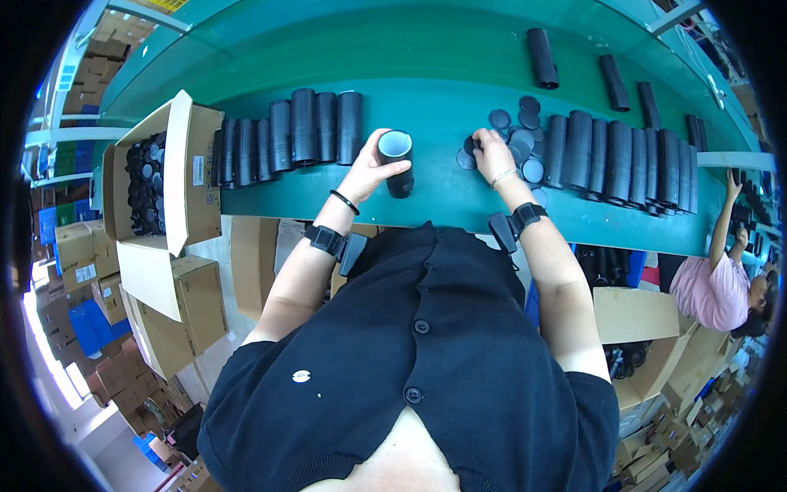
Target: The person assembles components by picking up a cylindrical tube and a cap, pressing the cap into the top of the tube, and placing the unit on the table. They repeat this process, occasionally retrieving more parts from a cardboard box.
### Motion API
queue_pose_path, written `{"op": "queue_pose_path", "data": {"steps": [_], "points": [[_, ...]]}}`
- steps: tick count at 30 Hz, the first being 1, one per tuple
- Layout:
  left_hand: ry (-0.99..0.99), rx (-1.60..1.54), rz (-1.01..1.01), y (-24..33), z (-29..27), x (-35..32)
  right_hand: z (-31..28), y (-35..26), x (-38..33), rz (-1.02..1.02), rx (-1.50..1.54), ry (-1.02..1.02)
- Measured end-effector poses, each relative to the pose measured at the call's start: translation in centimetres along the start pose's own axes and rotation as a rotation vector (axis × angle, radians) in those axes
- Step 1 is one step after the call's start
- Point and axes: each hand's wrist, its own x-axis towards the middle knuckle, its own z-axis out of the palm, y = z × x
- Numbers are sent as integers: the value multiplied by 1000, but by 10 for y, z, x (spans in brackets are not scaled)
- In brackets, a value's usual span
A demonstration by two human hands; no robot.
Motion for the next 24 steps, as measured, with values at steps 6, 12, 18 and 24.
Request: {"op": "queue_pose_path", "data": {"steps": [6,12,18,24], "points": [[48,-10,-34,-1,1,-4,1,0,11,-160,-205,12],[11,-4,-42,-1,2,-4,-9,10,26,-149,-230,-202],[-15,-16,-85,1,5,-5,9,-6,28,-394,-391,-319],[23,-46,-82,0,5,-3,23,-5,30,-474,-429,-156]]}}
